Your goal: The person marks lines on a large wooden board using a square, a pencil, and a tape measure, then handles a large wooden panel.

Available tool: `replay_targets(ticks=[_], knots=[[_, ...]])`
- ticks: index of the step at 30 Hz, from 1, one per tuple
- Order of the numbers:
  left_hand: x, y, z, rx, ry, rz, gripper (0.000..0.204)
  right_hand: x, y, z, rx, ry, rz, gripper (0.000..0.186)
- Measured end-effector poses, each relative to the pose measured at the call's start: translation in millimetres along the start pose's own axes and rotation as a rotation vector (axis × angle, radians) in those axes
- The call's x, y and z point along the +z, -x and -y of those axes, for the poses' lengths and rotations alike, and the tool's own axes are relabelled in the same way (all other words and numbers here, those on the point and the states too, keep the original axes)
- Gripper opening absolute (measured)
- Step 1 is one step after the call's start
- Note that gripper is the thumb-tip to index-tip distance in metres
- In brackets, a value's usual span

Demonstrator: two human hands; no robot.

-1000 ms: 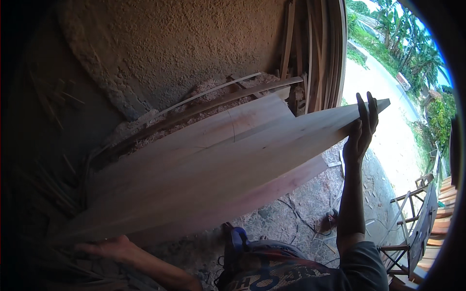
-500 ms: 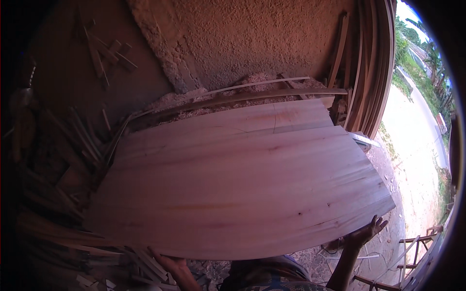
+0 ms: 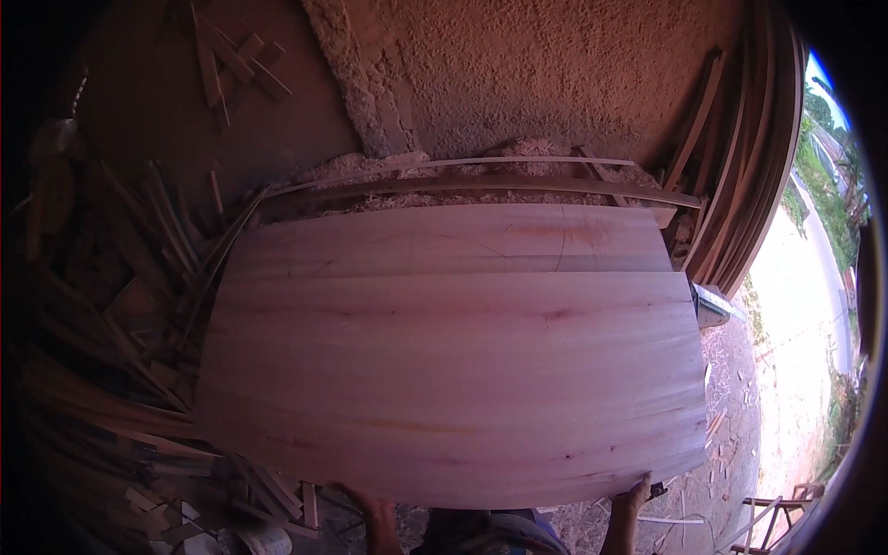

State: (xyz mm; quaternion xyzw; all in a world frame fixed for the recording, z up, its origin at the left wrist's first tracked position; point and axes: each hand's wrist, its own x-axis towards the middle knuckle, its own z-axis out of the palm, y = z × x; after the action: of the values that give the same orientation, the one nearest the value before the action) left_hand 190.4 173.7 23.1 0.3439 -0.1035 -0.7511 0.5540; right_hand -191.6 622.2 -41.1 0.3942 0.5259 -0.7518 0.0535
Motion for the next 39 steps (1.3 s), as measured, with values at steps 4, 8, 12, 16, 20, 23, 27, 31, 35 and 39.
replay_targets(ticks=[4, 8, 12, 16, 20, 23, 27, 31, 35, 39], knots=[[15.4, 5.1, 3.3, 0.024, -0.039, -0.177, 0.089, -7.0, -16.1, -7.8, -0.081, -0.003, 0.028, 0.069], [83.5, 19.4, -2.1, 0.054, -0.125, -0.074, 0.094, 5.9, -3.7, -10.8, -0.076, -0.031, 0.007, 0.069], [0.6, -37.9, -7.2, 0.017, -0.098, -0.072, 0.09, 19.8, 12.5, -17.2, -0.127, 0.038, -0.08, 0.07], [16.9, -67.9, -12.2, -0.029, -0.05, 0.052, 0.095, 40.4, 31.9, -29.5, -0.123, 0.09, -0.038, 0.069], [45.4, -90.4, -3.8, -0.13, -0.014, -0.122, 0.082, 43.7, 19.6, -36.3, -0.176, 0.07, -0.059, 0.064], [73.4, -105.0, -2.5, -0.171, -0.076, -0.081, 0.08, 67.0, 15.4, -46.2, -0.198, 0.032, -0.037, 0.059], [73.3, -147.0, 3.9, -0.268, -0.173, 0.027, 0.077, 117.5, 50.7, -39.7, -0.208, 0.04, -0.12, 0.055], [100.0, -168.2, 47.0, -0.406, -0.285, 0.014, 0.076, 143.6, 65.0, -33.4, -0.189, 0.0, -0.106, 0.054], [122.3, -181.8, 77.5, -0.517, -0.401, 0.026, 0.075, 169.9, 48.5, -22.9, -0.199, 0.022, 0.047, 0.048], [138.6, -187.9, 107.9, -0.602, -0.514, 0.056, 0.074, 196.8, 20.6, -5.2, -0.198, 0.091, 0.183, 0.049]])
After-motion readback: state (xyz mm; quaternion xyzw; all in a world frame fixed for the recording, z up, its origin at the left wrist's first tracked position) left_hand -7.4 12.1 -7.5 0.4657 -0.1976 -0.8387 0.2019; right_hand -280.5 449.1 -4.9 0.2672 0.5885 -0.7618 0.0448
